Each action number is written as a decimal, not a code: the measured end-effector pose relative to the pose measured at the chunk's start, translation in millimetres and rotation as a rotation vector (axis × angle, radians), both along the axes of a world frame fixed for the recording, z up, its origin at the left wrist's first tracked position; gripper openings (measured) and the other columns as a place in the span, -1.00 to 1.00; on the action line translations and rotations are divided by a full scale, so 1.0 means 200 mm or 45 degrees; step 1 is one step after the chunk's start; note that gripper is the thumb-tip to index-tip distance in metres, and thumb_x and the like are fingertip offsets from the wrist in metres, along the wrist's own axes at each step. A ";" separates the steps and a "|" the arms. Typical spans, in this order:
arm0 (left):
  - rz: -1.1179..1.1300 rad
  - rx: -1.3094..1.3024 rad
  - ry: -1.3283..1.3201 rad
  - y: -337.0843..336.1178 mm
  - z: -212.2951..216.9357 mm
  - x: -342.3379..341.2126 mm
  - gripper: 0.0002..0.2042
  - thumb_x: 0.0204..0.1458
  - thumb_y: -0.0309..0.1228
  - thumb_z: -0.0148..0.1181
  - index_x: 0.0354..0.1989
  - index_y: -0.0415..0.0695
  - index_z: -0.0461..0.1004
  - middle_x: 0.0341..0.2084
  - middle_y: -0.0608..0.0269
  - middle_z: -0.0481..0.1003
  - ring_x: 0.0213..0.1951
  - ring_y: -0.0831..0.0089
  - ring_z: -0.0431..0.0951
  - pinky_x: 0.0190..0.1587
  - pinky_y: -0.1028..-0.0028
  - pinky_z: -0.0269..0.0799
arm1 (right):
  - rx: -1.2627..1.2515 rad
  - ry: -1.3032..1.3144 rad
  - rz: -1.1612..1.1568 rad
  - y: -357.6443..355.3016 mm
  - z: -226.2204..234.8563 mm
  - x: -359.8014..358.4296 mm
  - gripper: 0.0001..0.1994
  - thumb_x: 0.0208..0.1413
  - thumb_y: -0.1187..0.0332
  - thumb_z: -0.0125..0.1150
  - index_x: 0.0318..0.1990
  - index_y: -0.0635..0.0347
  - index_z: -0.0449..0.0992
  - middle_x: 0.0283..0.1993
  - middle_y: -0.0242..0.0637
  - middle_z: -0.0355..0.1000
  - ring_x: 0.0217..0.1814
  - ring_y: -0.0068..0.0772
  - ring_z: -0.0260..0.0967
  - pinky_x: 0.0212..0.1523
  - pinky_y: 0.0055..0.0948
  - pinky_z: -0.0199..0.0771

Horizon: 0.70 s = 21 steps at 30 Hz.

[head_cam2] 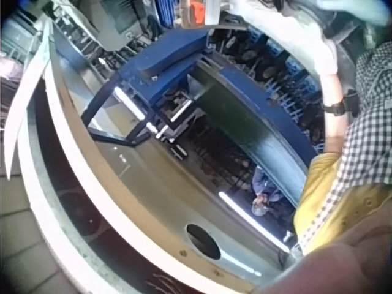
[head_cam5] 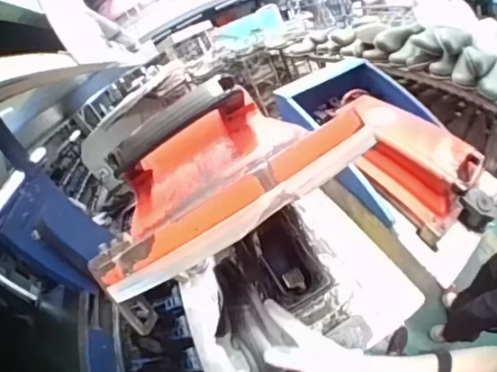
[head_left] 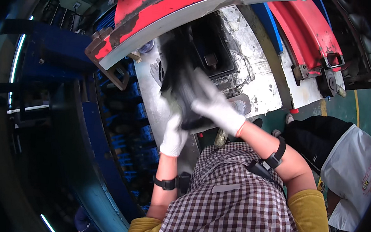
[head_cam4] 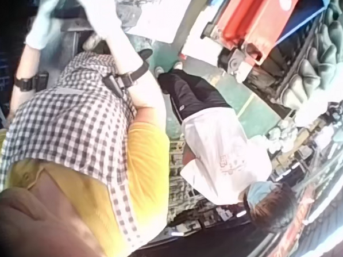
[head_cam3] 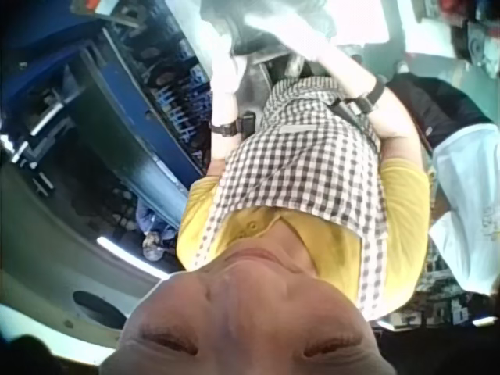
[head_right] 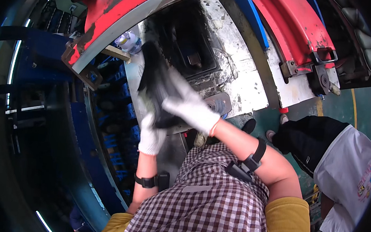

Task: Pressing outsoles onto shoe uppers using a pneumatic pressing machine in a shoe factory.

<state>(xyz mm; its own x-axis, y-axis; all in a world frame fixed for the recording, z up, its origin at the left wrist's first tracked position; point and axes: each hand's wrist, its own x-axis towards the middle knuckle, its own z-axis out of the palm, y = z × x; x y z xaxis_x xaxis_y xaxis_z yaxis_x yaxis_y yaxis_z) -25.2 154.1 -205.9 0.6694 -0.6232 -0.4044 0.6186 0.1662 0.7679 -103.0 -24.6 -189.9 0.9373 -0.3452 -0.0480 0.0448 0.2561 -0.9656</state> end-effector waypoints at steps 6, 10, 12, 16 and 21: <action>0.620 0.101 -1.539 -0.25 0.38 0.14 -0.45 0.33 -0.35 0.07 0.43 -0.32 0.14 0.34 -0.12 0.32 0.38 0.05 0.35 0.48 0.13 0.15 | -1.034 0.357 -0.463 -0.41 0.01 0.29 -0.25 -0.02 0.07 0.39 0.40 -0.05 0.41 0.48 0.09 0.17 0.47 0.20 0.20 0.47 -0.10 0.26; 0.860 -0.049 -1.959 -0.30 0.70 0.23 -0.45 0.21 -0.60 -0.02 0.41 -0.32 0.17 0.28 -0.09 0.39 0.35 0.18 0.38 0.51 0.16 0.11 | -1.495 0.503 -0.427 -0.46 -0.08 0.47 -0.29 -0.05 0.05 0.39 0.36 -0.15 0.45 0.45 0.03 0.22 0.27 0.19 0.38 0.26 -0.06 0.47; 0.717 -0.129 -2.034 -0.35 0.86 0.29 -0.45 0.24 -0.56 0.01 0.42 -0.34 0.15 0.31 -0.12 0.37 0.38 0.15 0.34 0.52 0.14 0.07 | -1.764 0.593 -0.265 -0.43 -0.19 0.51 -0.30 -0.05 0.04 0.37 0.34 -0.16 0.46 0.43 -0.05 0.25 0.13 0.10 0.44 0.09 -0.10 0.55; 0.195 0.131 -2.486 -0.55 1.19 0.47 -0.44 0.28 -0.39 0.13 0.40 -0.35 0.20 0.32 -0.15 0.33 0.40 0.17 0.29 0.50 0.14 0.06 | -1.787 0.674 -0.350 -0.40 -0.23 0.51 -0.30 0.00 0.04 0.35 0.37 -0.19 0.42 0.44 -0.09 0.25 0.11 0.05 0.44 0.07 -0.12 0.55; -0.175 0.648 -3.021 -0.83 1.43 0.46 -0.49 0.23 -0.18 0.12 0.30 -0.17 0.37 0.06 -0.08 0.51 0.15 -0.01 0.50 0.25 0.23 0.37 | -1.810 0.666 -0.281 -0.42 -0.20 0.50 -0.28 0.04 -0.05 0.34 0.40 -0.23 0.37 0.49 0.01 0.19 0.18 0.17 0.41 0.11 -0.05 0.56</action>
<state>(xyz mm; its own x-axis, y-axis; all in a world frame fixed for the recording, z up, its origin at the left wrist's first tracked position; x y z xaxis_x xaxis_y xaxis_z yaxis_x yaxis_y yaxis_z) 67.4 -12.3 81.0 0.0114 -0.8208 0.5712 -0.9798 -0.1231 -0.1574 -2.1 -108.9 -230.4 0.8465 -0.5152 0.1341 -0.4559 -0.8316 -0.3171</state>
